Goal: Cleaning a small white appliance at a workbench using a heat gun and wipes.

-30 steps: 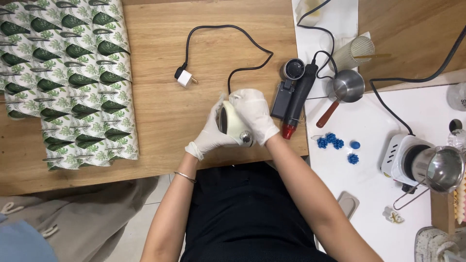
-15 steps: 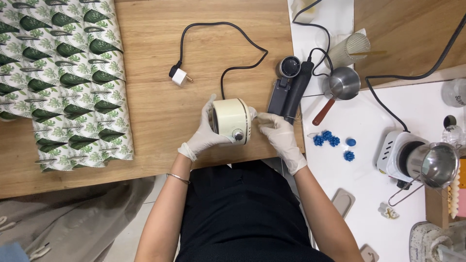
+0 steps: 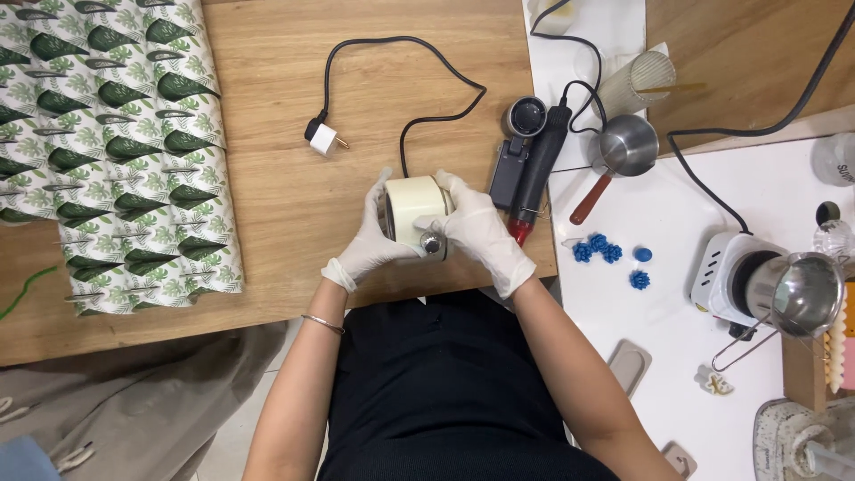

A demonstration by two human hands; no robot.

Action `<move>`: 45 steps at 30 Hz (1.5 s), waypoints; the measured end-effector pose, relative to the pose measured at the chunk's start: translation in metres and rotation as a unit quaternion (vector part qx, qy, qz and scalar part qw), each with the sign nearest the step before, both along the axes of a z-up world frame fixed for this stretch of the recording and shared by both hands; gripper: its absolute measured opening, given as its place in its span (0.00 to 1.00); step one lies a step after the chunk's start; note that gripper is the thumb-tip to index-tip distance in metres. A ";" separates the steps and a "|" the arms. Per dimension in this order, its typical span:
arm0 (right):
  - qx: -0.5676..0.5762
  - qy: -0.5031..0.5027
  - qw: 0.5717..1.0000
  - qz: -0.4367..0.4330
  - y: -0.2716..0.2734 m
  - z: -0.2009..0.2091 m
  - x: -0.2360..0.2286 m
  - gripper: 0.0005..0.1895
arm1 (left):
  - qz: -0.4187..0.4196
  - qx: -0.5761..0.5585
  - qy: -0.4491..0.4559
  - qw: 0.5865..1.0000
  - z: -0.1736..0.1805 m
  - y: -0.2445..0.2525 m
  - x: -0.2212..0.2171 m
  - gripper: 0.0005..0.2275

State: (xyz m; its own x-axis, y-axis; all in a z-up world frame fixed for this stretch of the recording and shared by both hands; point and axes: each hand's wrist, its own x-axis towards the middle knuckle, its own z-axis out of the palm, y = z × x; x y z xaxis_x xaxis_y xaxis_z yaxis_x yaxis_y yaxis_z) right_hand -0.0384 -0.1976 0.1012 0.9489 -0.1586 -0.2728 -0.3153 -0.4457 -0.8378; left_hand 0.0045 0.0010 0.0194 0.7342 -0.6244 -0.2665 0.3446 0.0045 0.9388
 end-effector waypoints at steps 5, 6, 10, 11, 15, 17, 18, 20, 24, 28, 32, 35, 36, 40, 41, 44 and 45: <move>0.053 -0.014 0.998 -0.013 -0.029 -0.014 -0.007 0.21 | -0.005 -0.002 -0.028 1.000 0.003 0.004 -0.002 0.65; 0.123 -0.009 0.986 -0.115 -0.034 -0.009 -0.011 0.20 | -0.001 -0.002 -0.008 1.000 0.006 0.005 -0.003 0.65; 0.170 -0.071 0.920 -0.346 -0.090 -0.024 -0.037 0.17 | 0.004 -0.003 -0.014 1.000 0.002 0.004 -0.004 0.64; 0.169 -0.071 0.919 -0.349 -0.106 -0.035 -0.038 0.17 | 0.001 -0.003 -0.013 1.000 0.008 0.001 -0.003 0.64; -0.071 -0.027 0.931 -0.356 -0.138 -0.061 -0.027 0.21 | 0.005 0.003 -0.024 1.000 0.015 -0.001 -0.006 0.66; -0.204 0.006 0.929 -0.309 -0.145 -0.075 -0.011 0.24 | 0.015 -0.024 -0.051 0.998 0.017 -0.001 -0.010 0.67; -0.223 -0.002 0.928 -0.298 -0.150 -0.087 -0.002 0.26 | 0.008 0.055 -0.144 0.988 0.023 0.000 -0.012 0.68; -0.239 -0.008 0.930 -0.280 -0.150 -0.093 0.014 0.28 | 0.005 0.139 -0.234 0.962 0.036 0.003 -0.014 0.70; -0.217 0.013 0.930 -0.298 -0.163 -0.104 0.031 0.27 | -0.010 0.205 -0.280 0.938 0.048 0.007 -0.015 0.70; -0.009 0.023 0.927 -0.374 -0.172 -0.093 0.030 0.24 | 0.000 0.205 -0.343 0.917 0.039 0.009 -0.016 0.67; 0.147 -0.081 0.912 -0.374 -0.159 -0.048 0.005 0.23 | 0.001 0.213 -0.372 0.903 0.037 0.012 -0.015 0.67; 0.313 -0.121 0.875 -0.349 -0.137 0.006 -0.012 0.23 | -0.007 0.219 -0.358 0.908 0.038 0.012 -0.015 0.67; 0.431 -0.150 0.829 -0.324 -0.129 0.025 -0.016 0.24 | -0.006 0.229 -0.356 0.906 0.039 0.012 -0.016 0.67; 0.573 -0.205 0.746 -0.269 -0.096 0.079 -0.014 0.23 | 0.014 0.245 -0.386 0.889 0.031 0.008 -0.018 0.67; 0.571 -0.210 0.746 -0.271 -0.095 0.083 -0.014 0.23 | 0.011 0.241 -0.389 0.889 0.028 0.006 -0.018 0.67; 0.629 -0.160 0.701 -0.294 -0.083 0.097 -0.013 0.23 | 0.023 0.229 -0.386 0.894 0.026 0.004 -0.020 0.68; 0.591 -0.205 0.738 -0.254 -0.076 0.104 -0.013 0.26 | 0.024 0.228 -0.357 0.905 0.029 0.002 -0.021 0.69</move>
